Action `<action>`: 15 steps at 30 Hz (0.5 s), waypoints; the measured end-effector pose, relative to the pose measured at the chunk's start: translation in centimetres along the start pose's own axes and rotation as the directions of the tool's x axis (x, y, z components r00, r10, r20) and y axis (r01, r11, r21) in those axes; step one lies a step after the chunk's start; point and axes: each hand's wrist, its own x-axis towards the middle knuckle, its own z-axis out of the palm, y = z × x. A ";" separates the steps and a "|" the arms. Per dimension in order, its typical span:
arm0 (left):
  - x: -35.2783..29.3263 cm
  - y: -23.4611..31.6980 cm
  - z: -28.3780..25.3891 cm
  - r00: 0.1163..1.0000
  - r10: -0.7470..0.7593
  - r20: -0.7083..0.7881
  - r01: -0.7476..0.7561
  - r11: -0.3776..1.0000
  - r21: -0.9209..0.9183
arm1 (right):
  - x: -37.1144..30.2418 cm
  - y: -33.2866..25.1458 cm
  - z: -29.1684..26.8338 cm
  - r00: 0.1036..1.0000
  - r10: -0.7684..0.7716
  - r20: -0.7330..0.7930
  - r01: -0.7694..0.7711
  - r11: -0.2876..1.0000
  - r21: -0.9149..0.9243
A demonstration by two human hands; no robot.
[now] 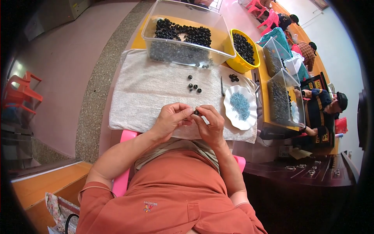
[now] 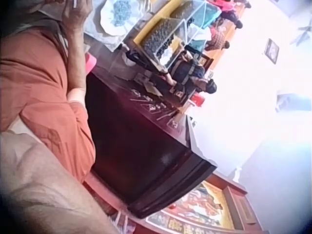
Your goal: The recorder is sorting and inspecting small black ring-like components at a manual workstation.
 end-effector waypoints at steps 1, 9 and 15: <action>0.0 0.0 -0.1 1.000 -0.004 -0.007 0.004 1.000 0.009 | 0.0 0.0 -0.1 1.000 -0.007 0.002 0.007 1.000 -0.018; 0.0 0.1 0.2 1.000 -0.004 -0.028 0.004 1.000 0.019 | 0.4 0.0 -1.4 0.999 -0.027 -0.023 0.025 0.996 -0.085; -0.1 0.3 0.6 0.999 -0.014 -0.051 0.017 0.998 0.059 | 0.8 0.0 -2.3 0.995 -0.088 -0.051 0.080 0.987 -0.137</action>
